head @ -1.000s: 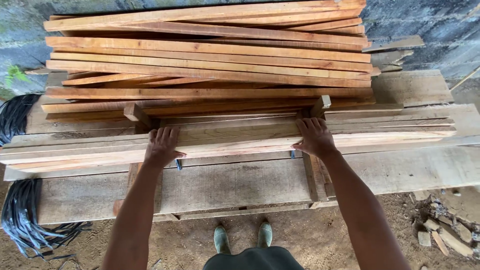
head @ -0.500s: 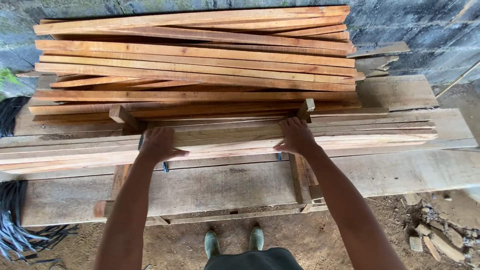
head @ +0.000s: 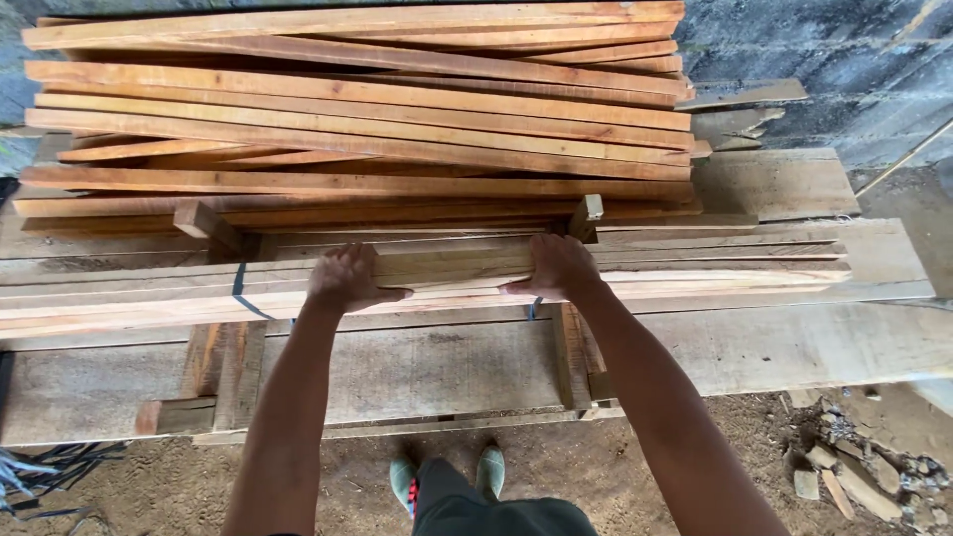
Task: Bundling a set of long wooden planks together using plastic straps and a hand tool.
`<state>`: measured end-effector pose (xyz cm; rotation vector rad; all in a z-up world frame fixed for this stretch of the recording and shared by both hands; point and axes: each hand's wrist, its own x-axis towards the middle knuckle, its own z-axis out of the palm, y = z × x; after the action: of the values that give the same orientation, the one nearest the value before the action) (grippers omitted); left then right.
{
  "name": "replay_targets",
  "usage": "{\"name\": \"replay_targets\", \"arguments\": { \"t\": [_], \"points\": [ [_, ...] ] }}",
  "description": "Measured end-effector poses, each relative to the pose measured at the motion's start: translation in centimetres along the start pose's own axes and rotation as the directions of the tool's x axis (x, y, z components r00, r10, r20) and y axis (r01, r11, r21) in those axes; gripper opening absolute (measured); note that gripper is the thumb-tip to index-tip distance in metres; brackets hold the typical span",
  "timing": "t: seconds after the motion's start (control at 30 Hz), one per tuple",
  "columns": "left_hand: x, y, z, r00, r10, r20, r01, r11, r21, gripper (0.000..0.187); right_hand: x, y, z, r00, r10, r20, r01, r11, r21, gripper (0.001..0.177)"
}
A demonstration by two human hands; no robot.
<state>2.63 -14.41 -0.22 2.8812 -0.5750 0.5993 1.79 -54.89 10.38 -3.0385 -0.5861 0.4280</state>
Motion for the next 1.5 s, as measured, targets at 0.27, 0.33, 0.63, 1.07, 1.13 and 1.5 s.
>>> {"name": "replay_targets", "arguments": {
  "t": [0.27,0.33,0.63,1.07,1.13,1.5],
  "points": [
    [-0.3,0.3,-0.5,0.998,-0.010,0.064,0.008,0.999,0.037,0.090,-0.3,0.3,0.4,1.000,-0.002,-0.012,0.001,1.000,-0.032,0.090],
    [-0.2,0.2,-0.5,0.999,0.034,0.008,-0.034,0.999,0.033,0.087,-0.4,0.2,0.4,1.000,0.005,-0.028,-0.006,1.000,-0.030,0.091],
    [0.3,0.4,-1.3,0.999,0.024,0.043,-0.026,0.999,0.044,0.085,0.3,0.6,0.8,0.996,-0.002,-0.086,0.000,1.000,-0.027,0.094],
    [4.4,12.5,3.1,0.980,0.180,-0.086,-0.171,0.980,0.097,0.099,-0.1,2.5,2.3,0.985,-0.129,-0.114,0.128,0.992,-0.022,0.087],
    [6.6,16.6,4.4,0.968,0.240,-0.070,-0.225,0.959,0.175,0.097,0.2,4.7,3.4,0.979,-0.177,-0.105,0.173,0.984,-0.049,0.084],
    [10.2,26.0,3.9,0.989,0.150,0.014,-0.150,0.989,0.013,0.094,-9.0,26.0,3.8,0.973,-0.148,-0.178,0.142,0.989,-0.050,0.087]
  ]
}}
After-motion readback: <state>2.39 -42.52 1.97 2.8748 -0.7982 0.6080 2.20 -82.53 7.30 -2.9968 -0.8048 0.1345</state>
